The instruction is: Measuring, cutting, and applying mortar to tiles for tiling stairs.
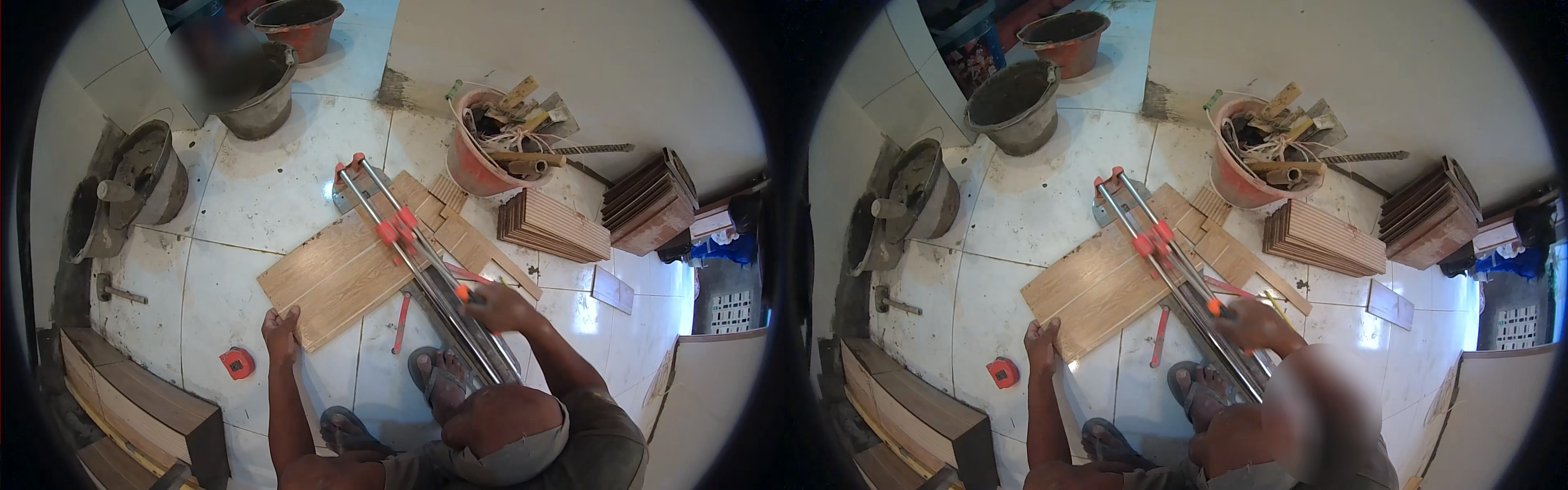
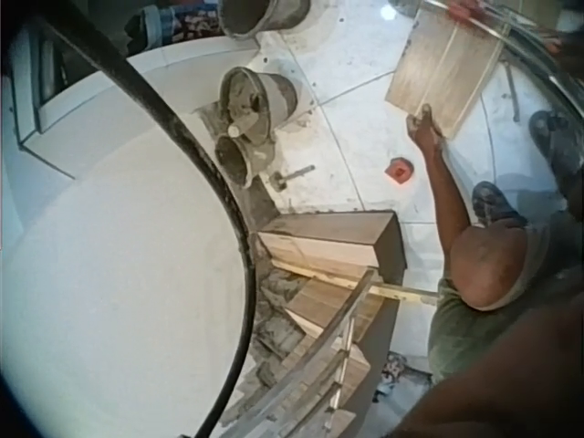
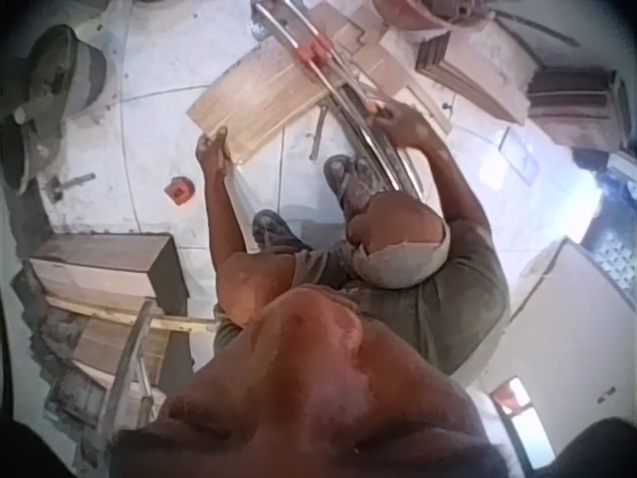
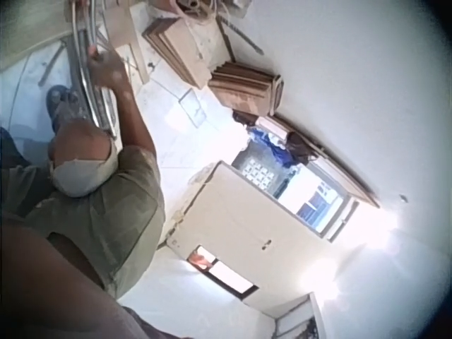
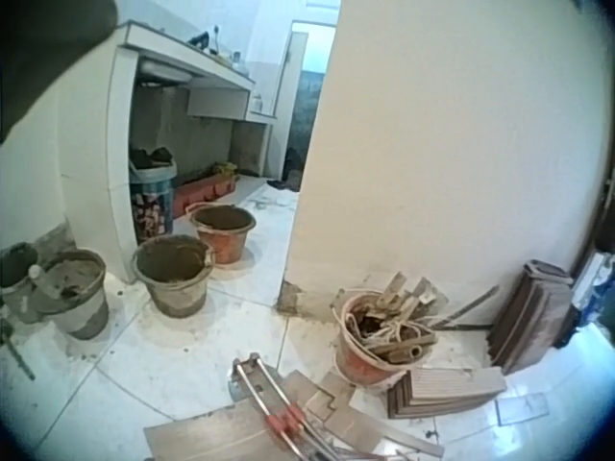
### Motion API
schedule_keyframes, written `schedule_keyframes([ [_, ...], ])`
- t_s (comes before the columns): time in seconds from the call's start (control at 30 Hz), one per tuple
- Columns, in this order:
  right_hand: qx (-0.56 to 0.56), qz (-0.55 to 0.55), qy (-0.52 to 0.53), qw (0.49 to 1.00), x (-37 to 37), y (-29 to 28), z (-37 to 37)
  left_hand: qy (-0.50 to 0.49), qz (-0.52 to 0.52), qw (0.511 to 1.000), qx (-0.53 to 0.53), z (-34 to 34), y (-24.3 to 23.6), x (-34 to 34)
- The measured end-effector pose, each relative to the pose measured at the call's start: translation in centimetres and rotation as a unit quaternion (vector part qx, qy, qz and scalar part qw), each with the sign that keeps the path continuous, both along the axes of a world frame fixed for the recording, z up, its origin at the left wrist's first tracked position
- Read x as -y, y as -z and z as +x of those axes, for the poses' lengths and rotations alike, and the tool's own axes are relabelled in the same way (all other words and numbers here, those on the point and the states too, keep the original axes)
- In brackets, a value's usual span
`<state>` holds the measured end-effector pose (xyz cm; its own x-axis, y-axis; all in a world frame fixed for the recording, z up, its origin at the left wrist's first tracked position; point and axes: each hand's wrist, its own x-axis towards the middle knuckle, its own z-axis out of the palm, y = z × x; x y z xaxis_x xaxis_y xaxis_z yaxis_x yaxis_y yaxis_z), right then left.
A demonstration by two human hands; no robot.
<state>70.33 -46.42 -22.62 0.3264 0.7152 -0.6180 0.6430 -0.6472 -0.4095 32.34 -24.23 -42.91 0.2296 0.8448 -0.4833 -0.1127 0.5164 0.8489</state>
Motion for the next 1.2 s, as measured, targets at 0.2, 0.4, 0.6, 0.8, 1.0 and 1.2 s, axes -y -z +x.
schedule_keyframes([
  [0.2,-0.105,-0.136,0.018,0.985,11.9,2.6,0.3,0.002,-0.006,1.000,-0.016,0.0,-0.2,0.0],
  [0.4,-0.144,-0.317,-0.224,0.910,12.4,6.4,3.2,0.000,-0.008,1.000,-0.016,0.5,-0.9,0.1],
  [0.6,0.065,0.130,0.018,0.989,-2.7,6.5,5.9,-0.004,-0.008,1.000,-0.015,0.1,-0.7,0.1],
  [0.8,0.043,0.170,0.069,0.982,-13.7,14.4,8.0,0.014,-0.012,1.000,-0.023,0.1,-0.5,0.3],
  [1.0,-0.030,0.140,0.115,0.983,-15.5,15.6,7.7,0.008,-0.026,1.000,0.000,-0.2,-1.1,0.4],
  [1.2,-0.067,0.180,0.163,0.968,-15.9,16.0,6.9,0.009,-0.013,1.000,-0.018,-0.5,-0.5,0.3],
])
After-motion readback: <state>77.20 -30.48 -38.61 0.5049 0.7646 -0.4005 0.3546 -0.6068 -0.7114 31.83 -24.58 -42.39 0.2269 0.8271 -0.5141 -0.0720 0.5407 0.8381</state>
